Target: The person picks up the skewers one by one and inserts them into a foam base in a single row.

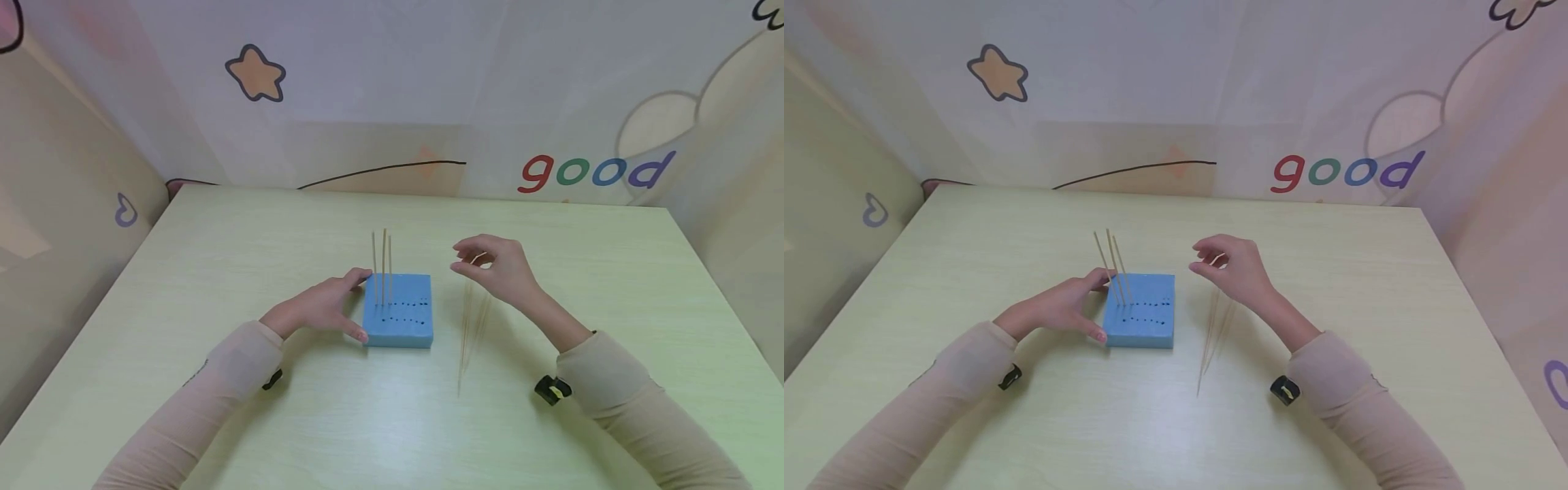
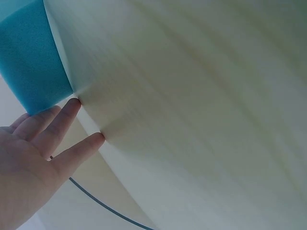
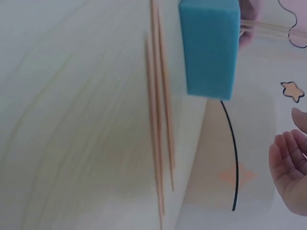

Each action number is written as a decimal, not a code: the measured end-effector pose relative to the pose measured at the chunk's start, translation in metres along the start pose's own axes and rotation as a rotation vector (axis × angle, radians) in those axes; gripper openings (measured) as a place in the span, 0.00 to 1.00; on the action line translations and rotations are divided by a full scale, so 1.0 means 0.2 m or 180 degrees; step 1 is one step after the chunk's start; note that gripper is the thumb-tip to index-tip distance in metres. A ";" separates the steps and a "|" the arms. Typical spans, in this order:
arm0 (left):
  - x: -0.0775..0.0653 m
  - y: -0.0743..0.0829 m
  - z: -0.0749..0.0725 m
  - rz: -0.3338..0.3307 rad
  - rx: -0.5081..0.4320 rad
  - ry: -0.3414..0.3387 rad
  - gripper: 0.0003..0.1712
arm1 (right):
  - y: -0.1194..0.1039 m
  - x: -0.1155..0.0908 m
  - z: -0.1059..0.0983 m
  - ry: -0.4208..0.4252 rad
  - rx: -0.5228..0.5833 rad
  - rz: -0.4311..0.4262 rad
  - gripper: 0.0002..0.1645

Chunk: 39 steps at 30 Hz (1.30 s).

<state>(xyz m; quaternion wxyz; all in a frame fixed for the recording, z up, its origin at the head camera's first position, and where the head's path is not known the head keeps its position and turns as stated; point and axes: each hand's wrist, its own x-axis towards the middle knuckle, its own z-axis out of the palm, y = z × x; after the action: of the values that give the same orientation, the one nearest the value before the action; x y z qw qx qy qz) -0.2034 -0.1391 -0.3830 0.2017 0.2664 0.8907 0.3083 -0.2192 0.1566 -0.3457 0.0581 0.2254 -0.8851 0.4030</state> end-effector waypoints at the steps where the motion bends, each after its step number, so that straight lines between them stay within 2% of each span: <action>1: 0.00 0.00 0.00 0.0009 -0.0003 -0.0002 0.62 | 0.01 0.00 -0.01 -0.0012 -0.0029 0.0061 0.17; 6: 0.00 0.00 0.00 0.0035 -0.0033 -0.0014 0.62 | 0.09 -0.01 -0.05 -0.0072 -0.0152 0.0272 0.18; 16: 0.00 0.00 -0.01 0.0061 -0.0086 -0.0018 0.62 | 0.25 -0.03 -0.13 -0.0192 -0.0361 0.0498 0.21; 20: 0.00 0.00 0.00 0.0066 -0.0082 -0.0011 0.62 | 0.29 -0.04 -0.16 -0.0297 -0.0515 0.0560 0.26; 29: 0.00 0.00 0.00 -0.0001 -0.0053 -0.0007 0.63 | 0.36 -0.03 -0.17 -0.0746 -0.0788 0.0925 0.41; 34: 0.00 0.00 0.00 0.0005 -0.0044 -0.0005 0.63 | 0.43 -0.02 -0.14 -0.0982 -0.0937 0.0936 0.49; 39: 0.00 0.01 0.00 -0.0001 -0.0031 -0.0008 0.63 | 0.47 -0.01 -0.12 -0.1076 -0.1049 0.0920 0.54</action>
<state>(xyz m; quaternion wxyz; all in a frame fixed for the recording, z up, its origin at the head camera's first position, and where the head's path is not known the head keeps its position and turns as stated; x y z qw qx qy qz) -0.2030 -0.1388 -0.3816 0.2041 0.2656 0.8890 0.3122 -0.2612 0.2282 -0.3953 -0.1126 0.1483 -0.9588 0.2145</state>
